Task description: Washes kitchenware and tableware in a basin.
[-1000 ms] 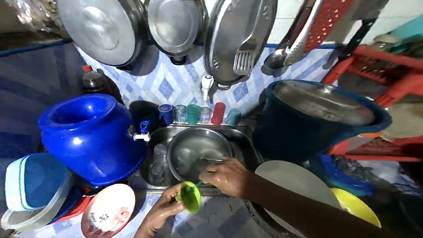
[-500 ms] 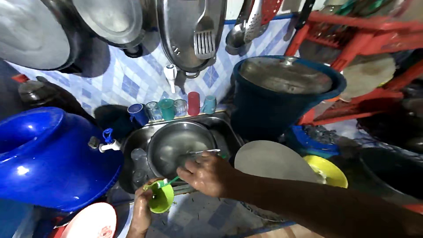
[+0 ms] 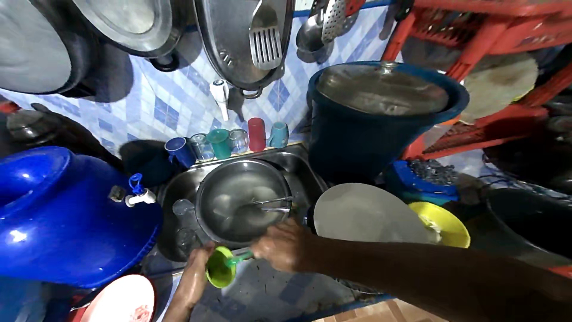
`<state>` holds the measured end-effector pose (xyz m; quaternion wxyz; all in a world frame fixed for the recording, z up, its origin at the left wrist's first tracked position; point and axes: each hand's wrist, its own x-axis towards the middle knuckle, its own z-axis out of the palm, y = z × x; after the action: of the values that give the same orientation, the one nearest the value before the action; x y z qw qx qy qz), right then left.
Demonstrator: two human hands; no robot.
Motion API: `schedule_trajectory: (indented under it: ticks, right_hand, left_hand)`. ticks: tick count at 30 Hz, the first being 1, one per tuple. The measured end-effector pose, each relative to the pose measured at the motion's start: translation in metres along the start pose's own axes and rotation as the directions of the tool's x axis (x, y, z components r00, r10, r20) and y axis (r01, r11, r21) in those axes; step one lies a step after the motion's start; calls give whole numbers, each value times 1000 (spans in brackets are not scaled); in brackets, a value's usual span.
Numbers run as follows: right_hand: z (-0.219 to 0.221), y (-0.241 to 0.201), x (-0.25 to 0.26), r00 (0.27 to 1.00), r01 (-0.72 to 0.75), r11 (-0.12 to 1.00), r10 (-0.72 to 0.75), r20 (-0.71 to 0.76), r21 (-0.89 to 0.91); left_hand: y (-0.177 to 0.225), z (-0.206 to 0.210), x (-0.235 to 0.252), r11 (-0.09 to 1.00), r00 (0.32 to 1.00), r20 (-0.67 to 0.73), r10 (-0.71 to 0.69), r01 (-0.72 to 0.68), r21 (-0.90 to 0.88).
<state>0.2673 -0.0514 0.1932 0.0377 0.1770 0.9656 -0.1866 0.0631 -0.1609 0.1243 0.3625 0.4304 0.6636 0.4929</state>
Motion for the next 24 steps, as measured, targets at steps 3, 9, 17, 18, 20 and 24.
schedule_trajectory:
  ticks: [3, 9, 17, 18, 20, 24]
  right_hand:
    - [-13, 2, 9, 918, -212, 937, 94, 385, 277]
    - [-8, 5, 24, 751, 283, 745, -563, -344, -604]
    - [-9, -5, 9, 993, 50, 988, -34, 109, -149]
    - [-11, -8, 11, 970, -64, 998, 64, 236, -7]
    - [-17, -10, 14, 900, -249, 948, 151, 409, 197]
    - [-10, 0, 13, 928, -243, 933, 143, 345, 264]
  left_hand:
    - [-1, 8, -3, 997, 998, 1, 59, -59, 53]
    - [-2, 16, -5, 916, 962, 164, -217, 259, -306]
    - [2, 3, 9, 914, 912, 298, -281, 349, -206]
    - [6, 7, 8, 949, 950, 205, -237, 272, -159]
    - [7, 14, 5, 982, 988, 90, -123, 135, -129]
    - [5, 18, 2, 998, 1000, 17, 16, -15, -63]
